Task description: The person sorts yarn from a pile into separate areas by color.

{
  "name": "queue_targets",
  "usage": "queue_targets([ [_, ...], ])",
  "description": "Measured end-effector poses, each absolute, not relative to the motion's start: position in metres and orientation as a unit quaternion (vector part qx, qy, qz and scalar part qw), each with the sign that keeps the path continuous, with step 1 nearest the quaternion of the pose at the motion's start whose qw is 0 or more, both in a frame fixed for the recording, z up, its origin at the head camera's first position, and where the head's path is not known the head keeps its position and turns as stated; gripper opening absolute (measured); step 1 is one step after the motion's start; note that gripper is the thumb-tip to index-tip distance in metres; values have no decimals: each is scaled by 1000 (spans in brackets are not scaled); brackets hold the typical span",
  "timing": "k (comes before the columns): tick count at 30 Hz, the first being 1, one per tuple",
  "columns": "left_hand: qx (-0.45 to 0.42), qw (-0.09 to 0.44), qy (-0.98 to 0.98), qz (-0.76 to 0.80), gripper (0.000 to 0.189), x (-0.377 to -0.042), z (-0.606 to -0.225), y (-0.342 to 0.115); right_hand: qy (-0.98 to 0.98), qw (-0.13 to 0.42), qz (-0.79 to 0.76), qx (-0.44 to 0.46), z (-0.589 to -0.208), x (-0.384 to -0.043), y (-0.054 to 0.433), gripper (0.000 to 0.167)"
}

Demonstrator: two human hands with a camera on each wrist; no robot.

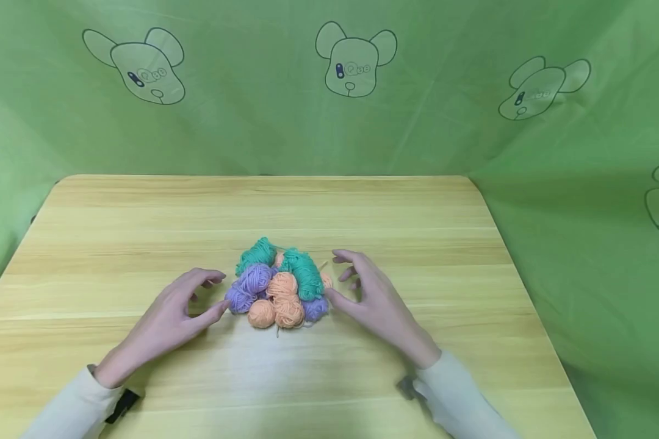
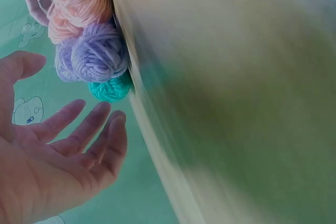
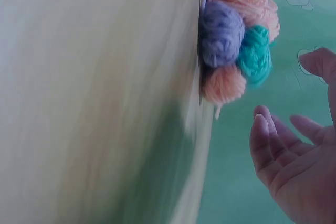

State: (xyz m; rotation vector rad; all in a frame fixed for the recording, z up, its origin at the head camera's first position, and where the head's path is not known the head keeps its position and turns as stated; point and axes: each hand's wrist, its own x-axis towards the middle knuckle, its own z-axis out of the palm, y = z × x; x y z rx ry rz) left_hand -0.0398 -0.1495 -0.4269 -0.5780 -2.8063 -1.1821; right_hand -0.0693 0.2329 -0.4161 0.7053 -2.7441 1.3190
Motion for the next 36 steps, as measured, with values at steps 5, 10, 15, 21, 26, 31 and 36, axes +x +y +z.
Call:
queue_targets([
  [5,-173,12,-902,-395,54,-40,-429,-148,-873,-18,445,201,-415,-69,225,71],
  [10,-157,-1,-900,-407,55,-41,-431,-147,-870,-32,452,192,-415,-70,218,68],
  [15,-152,-13,-886,-438,53,-42,-431,-145,-876,-37,446,182,-416,-72,211,66],
  [21,-120,-55,-865,-484,52,-41,-430,-143,-880,-53,445,156,-415,-74,205,65],
  [26,-83,-88,-854,-505,51,-41,-431,-140,-876,-78,454,142,-416,-75,202,66],
  [31,-75,-101,-841,-526,47,-42,-433,-138,-877,-86,451,139,-418,-78,199,66],
  [36,-72,-104,-834,-538,48,-43,-436,-133,-882,-83,445,129,-418,-78,197,65],
])
